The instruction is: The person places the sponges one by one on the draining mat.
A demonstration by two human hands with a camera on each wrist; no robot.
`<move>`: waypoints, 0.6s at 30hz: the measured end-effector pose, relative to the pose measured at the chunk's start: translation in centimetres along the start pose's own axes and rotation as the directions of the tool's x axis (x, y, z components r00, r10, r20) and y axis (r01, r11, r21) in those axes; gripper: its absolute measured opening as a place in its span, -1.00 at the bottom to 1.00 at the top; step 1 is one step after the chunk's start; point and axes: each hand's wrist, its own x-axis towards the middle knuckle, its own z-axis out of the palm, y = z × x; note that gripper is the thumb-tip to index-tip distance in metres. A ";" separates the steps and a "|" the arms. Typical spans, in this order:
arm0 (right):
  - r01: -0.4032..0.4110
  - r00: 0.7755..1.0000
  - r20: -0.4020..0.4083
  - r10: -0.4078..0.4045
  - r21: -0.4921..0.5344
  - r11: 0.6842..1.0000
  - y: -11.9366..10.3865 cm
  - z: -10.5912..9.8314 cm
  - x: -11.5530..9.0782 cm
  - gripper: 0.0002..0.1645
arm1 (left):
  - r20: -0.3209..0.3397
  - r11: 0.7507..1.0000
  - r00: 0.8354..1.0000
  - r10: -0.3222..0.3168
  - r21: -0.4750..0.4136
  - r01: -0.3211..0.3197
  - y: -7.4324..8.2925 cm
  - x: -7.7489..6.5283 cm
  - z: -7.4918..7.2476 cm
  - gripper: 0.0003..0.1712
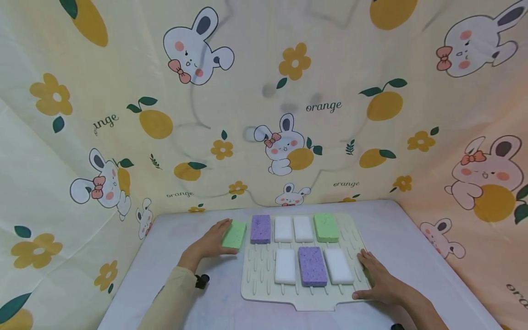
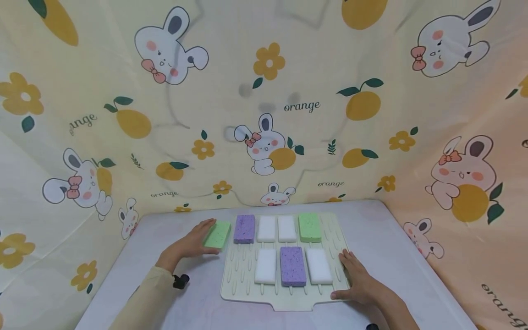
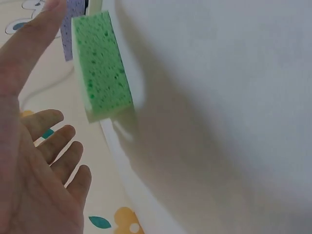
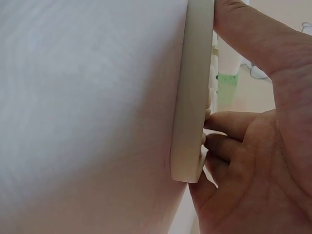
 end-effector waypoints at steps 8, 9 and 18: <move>0.007 1.000 -0.001 -0.007 -0.014 1.000 0.2 0.0 0.0 0.51 | 0.019 0.999 1.000 -0.009 0.053 0.008 -0.6 0.6 -0.5 0.40; 0.010 1.000 -0.002 -0.010 -0.014 1.000 0.2 0.0 0.0 0.51 | 0.020 0.999 1.000 -0.010 0.053 0.009 -0.6 0.7 -0.6 0.40; -0.023 1.000 0.010 0.023 0.010 1.000 0.4 0.2 0.1 0.55 | 0.041 0.999 0.999 -0.020 0.047 0.018 -0.4 1.7 -1.3 0.44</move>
